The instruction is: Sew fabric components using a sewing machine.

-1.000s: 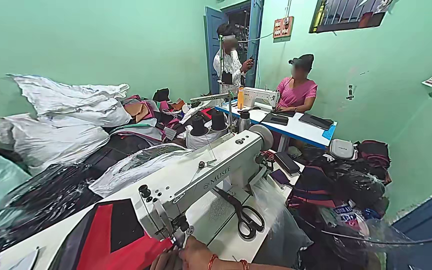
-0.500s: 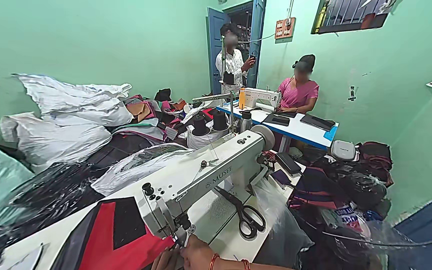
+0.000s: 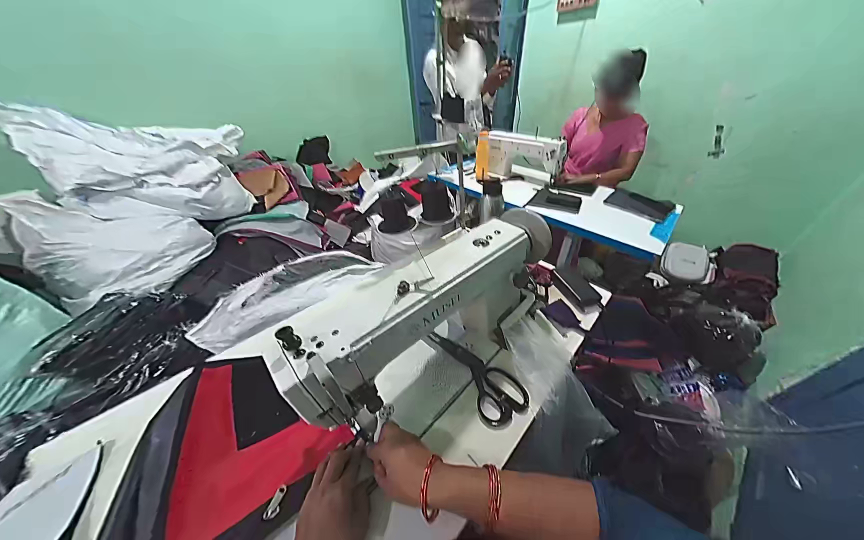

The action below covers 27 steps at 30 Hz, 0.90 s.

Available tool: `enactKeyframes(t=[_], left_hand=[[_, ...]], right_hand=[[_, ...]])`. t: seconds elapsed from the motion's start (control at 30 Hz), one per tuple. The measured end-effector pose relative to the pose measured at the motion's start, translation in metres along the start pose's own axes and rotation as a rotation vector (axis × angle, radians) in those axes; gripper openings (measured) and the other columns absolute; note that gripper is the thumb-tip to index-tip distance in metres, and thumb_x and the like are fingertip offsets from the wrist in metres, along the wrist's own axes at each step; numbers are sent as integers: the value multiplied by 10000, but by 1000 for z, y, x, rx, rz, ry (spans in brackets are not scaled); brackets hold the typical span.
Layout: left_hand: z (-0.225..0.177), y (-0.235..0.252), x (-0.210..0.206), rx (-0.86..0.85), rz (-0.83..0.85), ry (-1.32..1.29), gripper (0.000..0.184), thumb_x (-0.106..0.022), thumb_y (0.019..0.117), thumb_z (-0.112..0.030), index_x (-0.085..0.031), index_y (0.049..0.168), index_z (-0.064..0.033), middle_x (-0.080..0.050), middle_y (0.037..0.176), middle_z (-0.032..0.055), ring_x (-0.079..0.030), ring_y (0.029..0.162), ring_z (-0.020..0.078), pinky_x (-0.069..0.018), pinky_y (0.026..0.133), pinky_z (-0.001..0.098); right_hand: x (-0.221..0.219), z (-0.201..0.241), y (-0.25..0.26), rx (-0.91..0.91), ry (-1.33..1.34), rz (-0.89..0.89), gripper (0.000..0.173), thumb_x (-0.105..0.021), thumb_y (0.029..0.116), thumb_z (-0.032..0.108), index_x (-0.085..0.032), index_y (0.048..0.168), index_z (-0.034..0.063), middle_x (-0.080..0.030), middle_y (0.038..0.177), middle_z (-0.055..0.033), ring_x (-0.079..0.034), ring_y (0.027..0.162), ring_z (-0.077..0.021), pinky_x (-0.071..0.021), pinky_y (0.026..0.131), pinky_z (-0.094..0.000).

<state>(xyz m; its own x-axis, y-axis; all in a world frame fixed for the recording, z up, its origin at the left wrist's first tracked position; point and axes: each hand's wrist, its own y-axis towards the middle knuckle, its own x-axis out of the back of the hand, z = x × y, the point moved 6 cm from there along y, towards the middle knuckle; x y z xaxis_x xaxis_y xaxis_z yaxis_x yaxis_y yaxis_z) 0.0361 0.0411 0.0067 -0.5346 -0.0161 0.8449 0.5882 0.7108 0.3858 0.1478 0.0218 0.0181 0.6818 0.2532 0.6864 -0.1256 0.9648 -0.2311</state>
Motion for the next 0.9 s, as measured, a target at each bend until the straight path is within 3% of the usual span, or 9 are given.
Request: enactKeyframes(t=[0.23,0.33,0.4,0.5,0.6,0.8,0.9], left_hand=[[-2,3,0,-26,-27,15,348,-606,821,4,-733,1132,92,-687,1163,315,-639,1147,520,-496,985,640],[-5,0,1,17,0,-11,362,-616,821,11,-725,1157,89,-672,1211,327,-630,1178,519,-483,1009,645],[-4,0,5,93,34,-41,359,-641,829,52,-733,1176,59,-677,1232,297,-634,1201,474,-485,1043,598],[-2,6,7,217,145,-86,398,-602,875,52,-712,1256,16,-667,1312,231,-591,1308,379,-451,1128,496],[-3,9,8,268,239,-126,406,-578,917,26,-681,1309,10,-634,1383,211,-530,1386,352,-400,1177,457],[-3,5,10,169,158,-162,387,-576,894,45,-707,1258,34,-662,1323,245,-560,1351,391,-415,1163,472],[-5,3,11,122,200,-127,435,-542,872,70,-696,1277,31,-646,1349,246,-540,1374,390,-391,1186,471]], right_hand=[[6,0,-1,0,61,-26,347,-471,1028,4,-615,1331,-83,-529,1351,-336,-561,1236,-440,-467,1044,-502],[9,2,-11,-11,83,-38,350,-488,1032,28,-619,1342,-69,-546,1398,-333,-544,1314,-424,-427,1116,-484],[10,3,-11,-33,54,-44,373,-464,1049,67,-611,1376,-37,-575,1382,-298,-551,1313,-388,-414,1128,-452],[11,-3,-7,-36,31,-117,372,-481,1031,83,-643,1348,-27,-660,1258,-260,-623,1206,-342,-452,1082,-418],[13,-12,-10,-57,126,-195,362,-543,996,63,-655,1324,-39,-692,1129,-236,-665,1023,-287,-506,962,-373],[13,-21,-10,-106,249,-175,347,-583,993,58,-655,1322,-22,-705,1112,-177,-655,953,-168,-511,897,-283],[14,-18,-11,-98,232,-157,345,-572,994,51,-658,1319,-27,-685,1124,-188,-642,960,-168,-503,898,-268]])
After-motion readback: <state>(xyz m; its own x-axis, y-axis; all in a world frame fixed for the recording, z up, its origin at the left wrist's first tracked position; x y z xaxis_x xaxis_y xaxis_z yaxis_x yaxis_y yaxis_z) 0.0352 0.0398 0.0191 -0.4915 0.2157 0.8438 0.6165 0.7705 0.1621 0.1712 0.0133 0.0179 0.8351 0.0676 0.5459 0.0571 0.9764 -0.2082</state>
